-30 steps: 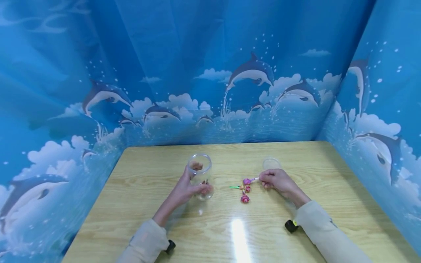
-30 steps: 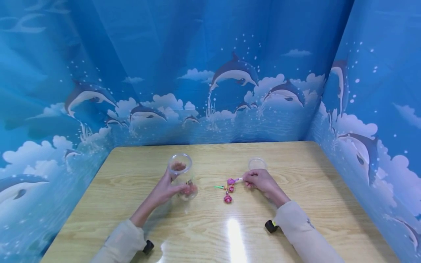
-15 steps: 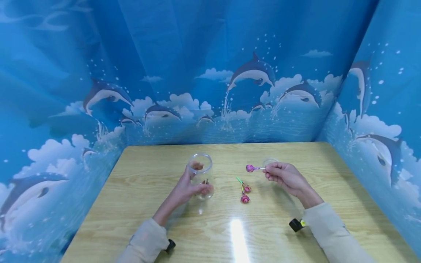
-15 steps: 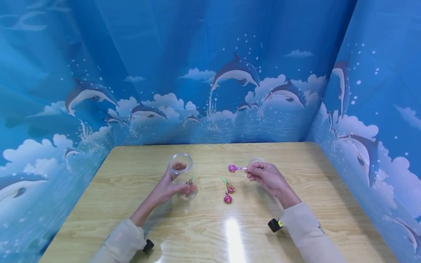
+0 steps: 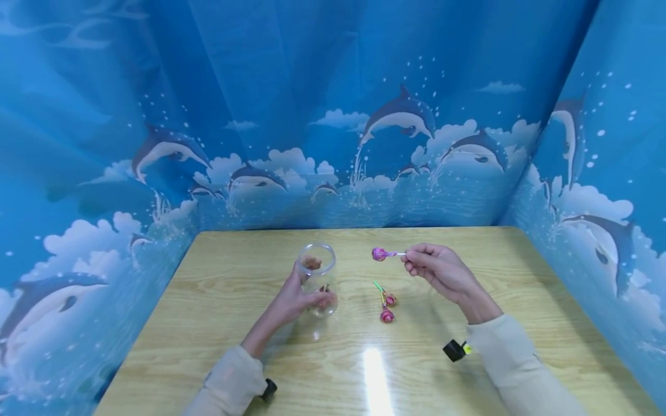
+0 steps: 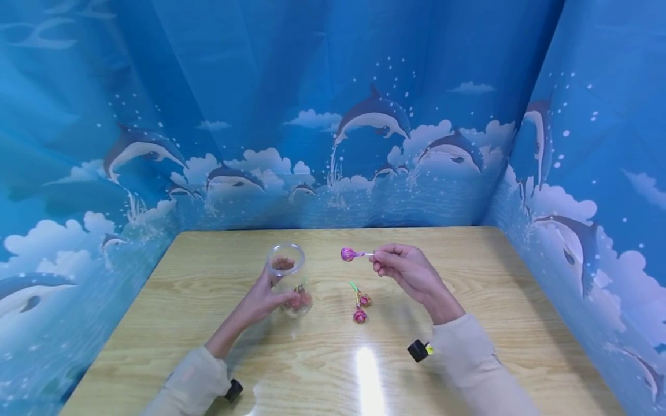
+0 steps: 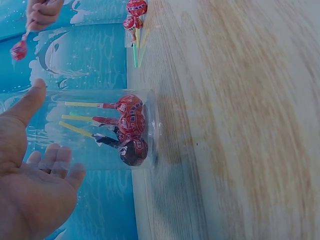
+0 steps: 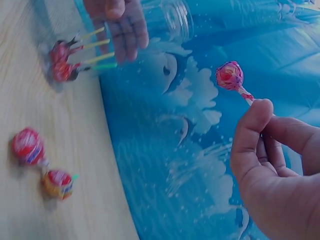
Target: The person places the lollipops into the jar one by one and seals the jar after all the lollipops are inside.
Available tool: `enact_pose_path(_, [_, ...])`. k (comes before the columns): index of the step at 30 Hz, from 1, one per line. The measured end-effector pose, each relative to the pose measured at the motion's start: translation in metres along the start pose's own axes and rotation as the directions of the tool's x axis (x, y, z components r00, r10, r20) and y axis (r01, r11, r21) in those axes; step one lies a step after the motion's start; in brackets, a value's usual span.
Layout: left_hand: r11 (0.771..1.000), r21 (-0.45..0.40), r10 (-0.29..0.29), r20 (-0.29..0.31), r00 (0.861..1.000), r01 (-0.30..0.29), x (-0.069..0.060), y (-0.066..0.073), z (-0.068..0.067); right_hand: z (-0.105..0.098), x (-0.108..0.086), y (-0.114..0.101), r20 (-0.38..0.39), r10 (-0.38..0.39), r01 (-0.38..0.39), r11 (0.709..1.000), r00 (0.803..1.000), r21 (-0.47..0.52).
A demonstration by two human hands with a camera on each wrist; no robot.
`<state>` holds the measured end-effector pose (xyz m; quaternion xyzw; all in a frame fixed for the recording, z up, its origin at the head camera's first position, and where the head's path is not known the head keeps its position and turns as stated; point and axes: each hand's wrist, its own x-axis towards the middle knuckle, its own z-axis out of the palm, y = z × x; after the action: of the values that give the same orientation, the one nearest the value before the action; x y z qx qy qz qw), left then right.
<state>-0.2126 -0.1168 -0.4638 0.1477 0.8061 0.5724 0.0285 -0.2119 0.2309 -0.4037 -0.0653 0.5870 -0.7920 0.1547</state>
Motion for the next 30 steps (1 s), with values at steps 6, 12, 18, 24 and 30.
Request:
enact_pose_path(6, [1.000,0.001,-0.009,-0.004,1.000,0.009,0.000,-0.001,0.000,0.024,0.009,-0.007,0.054,-0.025,0.025,1.000,0.998,0.005])
enact_pose_path(12, [1.000,-0.002,-0.003,-0.004,1.000,0.003,0.000,0.000,0.001,0.045,0.022,-0.010,0.096,-0.033,0.031,0.999,0.995,0.023])
enact_pose_path(18, [1.000,0.001,-0.011,-0.005,1.000,0.011,0.000,0.000,0.000,0.063,0.036,-0.008,0.125,-0.022,0.020,1.000,0.992,0.018])
enact_pose_path(24, [1.000,0.000,0.002,-0.006,1.000,-0.002,0.000,-0.001,-0.001,0.078,0.052,-0.001,0.156,-0.020,0.013,0.999,0.988,0.045])
enact_pose_path(30, [1.000,-0.007,-0.010,0.001,1.000,0.010,0.001,-0.001,0.000,0.087,0.062,0.004,0.158,0.006,-0.013,0.999,0.987,0.042])
